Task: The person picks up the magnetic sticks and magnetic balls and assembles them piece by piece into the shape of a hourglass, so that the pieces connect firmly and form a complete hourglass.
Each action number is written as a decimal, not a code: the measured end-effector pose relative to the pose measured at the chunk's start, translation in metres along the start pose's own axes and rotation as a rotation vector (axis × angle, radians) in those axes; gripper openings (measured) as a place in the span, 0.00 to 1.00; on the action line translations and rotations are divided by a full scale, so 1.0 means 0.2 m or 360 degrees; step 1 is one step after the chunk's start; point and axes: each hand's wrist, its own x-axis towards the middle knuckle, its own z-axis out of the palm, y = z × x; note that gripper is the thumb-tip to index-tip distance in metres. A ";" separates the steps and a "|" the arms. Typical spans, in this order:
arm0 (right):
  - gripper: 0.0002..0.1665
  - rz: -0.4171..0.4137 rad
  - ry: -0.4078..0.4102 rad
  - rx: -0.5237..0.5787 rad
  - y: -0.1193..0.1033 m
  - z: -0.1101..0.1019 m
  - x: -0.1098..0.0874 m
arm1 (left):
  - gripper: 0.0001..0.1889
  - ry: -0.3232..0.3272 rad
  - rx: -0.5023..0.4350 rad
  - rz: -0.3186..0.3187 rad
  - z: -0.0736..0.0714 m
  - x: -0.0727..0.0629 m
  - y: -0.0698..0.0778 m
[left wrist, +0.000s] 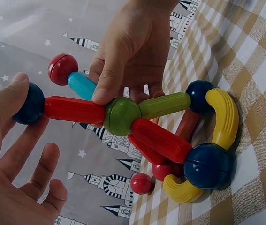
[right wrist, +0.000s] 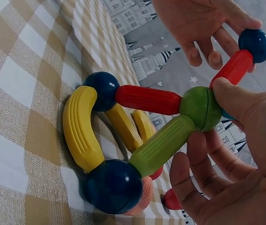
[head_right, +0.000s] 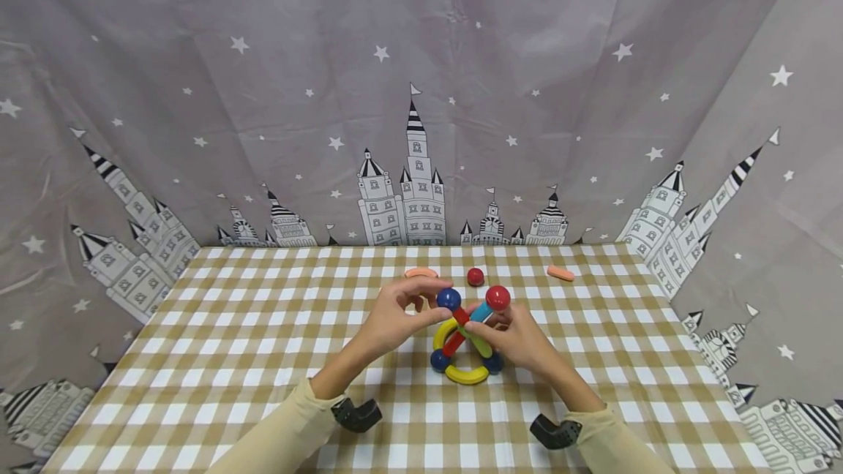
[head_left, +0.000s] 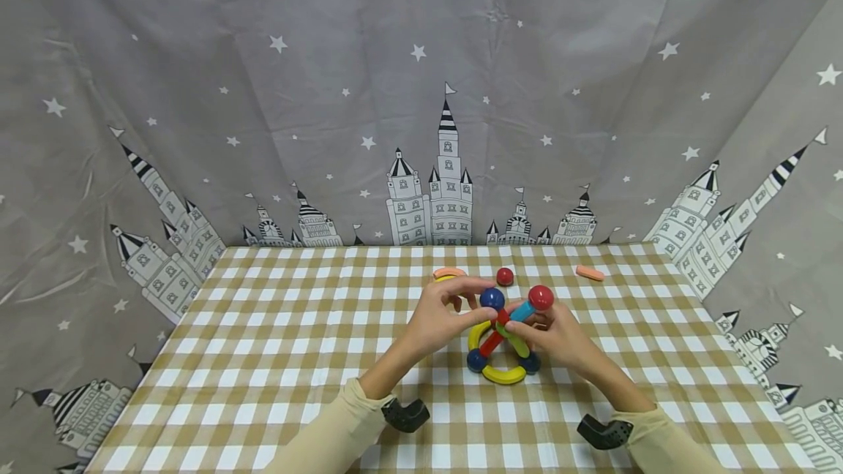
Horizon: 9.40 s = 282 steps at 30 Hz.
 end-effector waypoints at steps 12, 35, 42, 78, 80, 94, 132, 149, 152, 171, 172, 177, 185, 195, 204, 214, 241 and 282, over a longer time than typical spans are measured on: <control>0.19 0.0057 -0.0019 0.0098 0.00 0.00 0.00 | 0.17 0.0038 0.0005 -0.0029 0.01 -0.01 -0.01; 0.20 0.0106 -0.0073 0.0098 0.00 -0.01 0.02 | 0.17 0.0024 -0.0001 -0.0031 0.02 -0.02 0.01; 0.21 0.0163 -0.0057 0.0117 0.00 -0.01 0.02 | 0.16 0.0030 -0.0003 -0.0018 -0.01 -0.02 -0.01; 0.23 0.0200 -0.0037 0.0125 0.01 0.00 0.03 | 0.15 0.0099 0.1142 -0.0390 -0.11 0.16 -0.47; 0.23 0.0197 -0.0033 0.0124 0.01 0.00 0.03 | 0.15 0.0091 0.1160 -0.0377 -0.11 0.16 -0.47; 0.22 0.0157 -0.0026 0.0114 0.01 -0.02 0.03 | 0.14 -0.0307 0.1237 -0.0217 -0.14 0.17 -0.47; 0.25 0.0191 -0.0005 0.0100 0.02 0.00 0.02 | 0.17 0.0095 -0.0180 -0.0605 -0.10 0.24 -0.06; 0.22 0.0132 -0.0027 0.0110 0.02 0.00 0.02 | 0.16 0.0166 -0.0169 -0.0563 -0.01 0.25 0.10; 0.22 0.0137 -0.0025 0.0109 0.01 0.00 0.02 | 0.16 0.0150 -0.0153 -0.0582 -0.01 0.25 0.11; 0.25 0.0190 -0.0050 0.0109 0.01 0.00 0.03 | 0.17 -0.0154 -0.0640 -0.0895 -0.07 0.25 0.04; 0.25 0.0191 -0.0052 0.0110 0.01 0.00 0.03 | 0.17 -0.0155 -0.0655 -0.0914 -0.07 0.25 0.03; 0.23 0.0182 -0.0060 0.0090 0.01 -0.01 0.03 | 0.16 -0.0160 -0.0694 -0.0939 -0.07 0.25 0.03; 0.23 0.0160 -0.0104 0.0090 0.02 -0.03 0.02 | 0.17 -0.0149 -0.0731 -0.0959 -0.06 0.26 0.03; 0.19 0.0045 -0.0117 0.0072 0.05 -0.03 0.03 | 0.16 -0.0136 -0.0743 -0.0974 -0.06 0.26 0.03; 0.20 0.0096 -0.0130 0.0014 0.04 -0.03 0.05 | 0.16 -0.0228 -0.0710 -0.0956 -0.06 0.27 0.03; 0.25 0.0167 -0.0135 0.0058 0.02 -0.03 0.06 | 0.15 -0.0231 -0.0706 -0.0982 -0.05 0.26 0.03; 0.24 0.0147 -0.0173 0.0059 0.02 -0.04 0.07 | 0.18 -0.0299 -0.0832 -0.0984 -0.07 0.24 0.00; 0.19 0.0168 0.0378 -0.0439 0.28 -0.47 0.08 | 0.19 -0.0253 -0.1038 -0.0953 -0.11 0.12 -0.07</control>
